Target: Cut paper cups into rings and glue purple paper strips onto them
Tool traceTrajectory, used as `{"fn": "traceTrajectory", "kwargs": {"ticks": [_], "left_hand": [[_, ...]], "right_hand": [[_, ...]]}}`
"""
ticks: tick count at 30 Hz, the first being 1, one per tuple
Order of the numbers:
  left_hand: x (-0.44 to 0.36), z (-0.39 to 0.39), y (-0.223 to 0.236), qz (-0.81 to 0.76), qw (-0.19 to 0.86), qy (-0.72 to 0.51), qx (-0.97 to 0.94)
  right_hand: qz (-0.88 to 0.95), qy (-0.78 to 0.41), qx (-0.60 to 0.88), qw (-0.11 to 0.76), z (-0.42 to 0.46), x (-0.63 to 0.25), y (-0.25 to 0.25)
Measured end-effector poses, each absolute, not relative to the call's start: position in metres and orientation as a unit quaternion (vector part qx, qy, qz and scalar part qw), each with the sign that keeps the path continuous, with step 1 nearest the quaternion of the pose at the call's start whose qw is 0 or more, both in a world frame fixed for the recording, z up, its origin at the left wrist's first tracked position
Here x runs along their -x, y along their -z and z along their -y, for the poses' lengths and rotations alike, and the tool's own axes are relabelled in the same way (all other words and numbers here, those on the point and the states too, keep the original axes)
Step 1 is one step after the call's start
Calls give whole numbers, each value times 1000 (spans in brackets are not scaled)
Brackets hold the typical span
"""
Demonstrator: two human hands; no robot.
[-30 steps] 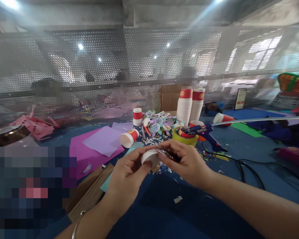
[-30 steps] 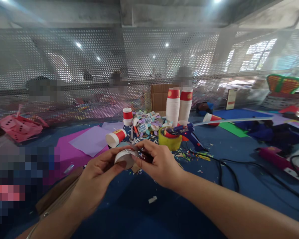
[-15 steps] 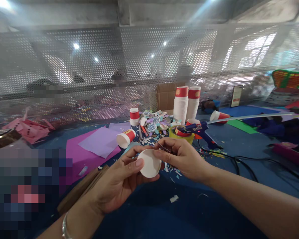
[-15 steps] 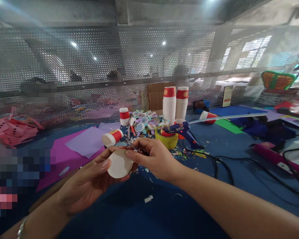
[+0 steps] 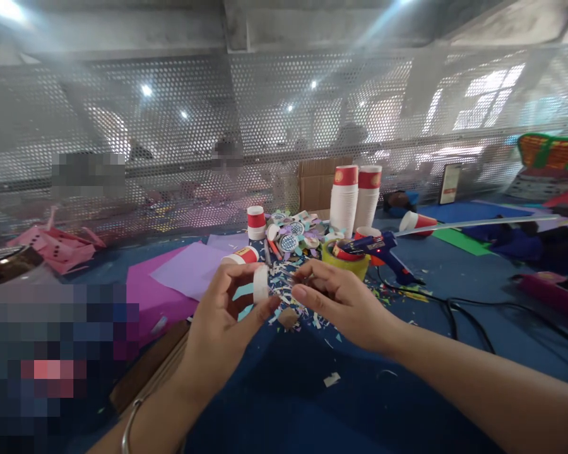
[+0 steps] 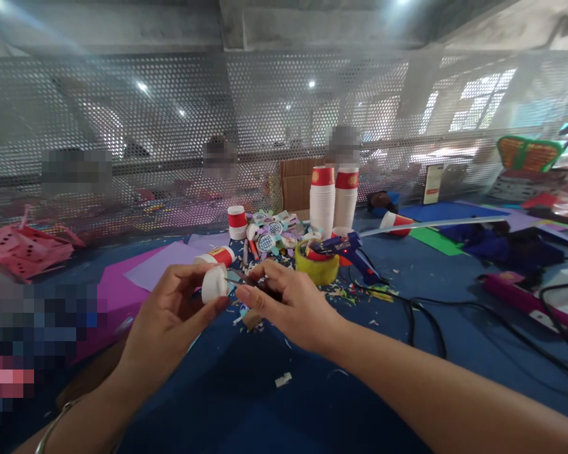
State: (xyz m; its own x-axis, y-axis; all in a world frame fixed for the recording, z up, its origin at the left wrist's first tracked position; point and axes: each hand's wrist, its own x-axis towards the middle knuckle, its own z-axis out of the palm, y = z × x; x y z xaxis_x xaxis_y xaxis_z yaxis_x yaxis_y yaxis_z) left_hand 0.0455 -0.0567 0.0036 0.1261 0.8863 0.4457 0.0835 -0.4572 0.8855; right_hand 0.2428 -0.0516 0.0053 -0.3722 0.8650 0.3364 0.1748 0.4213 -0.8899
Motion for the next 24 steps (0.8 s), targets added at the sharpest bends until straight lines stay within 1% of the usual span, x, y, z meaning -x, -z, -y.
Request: {"fn": "traceTrajectory", "kwargs": {"ticks": [5, 7, 11, 18, 24], "left_hand": [[-44, 59, -3, -376, 288, -550, -688], [-43, 60, -4, -385, 273, -541, -696], [-42, 61, -4, -391, 276, -514, -712], [-40, 60, -1, -383, 227, -502, -742], [-38, 59, -1, -386, 208, -495, -750]], "right_hand": [[742, -440, 355, 361, 53, -240, -5], [736, -461, 345, 356, 53, -240, -5], [722, -491, 337, 352, 52, -240, -7], [751, -459, 344, 328, 53, -241, -6], [763, -432, 358, 320, 53, -242, -6]]}}
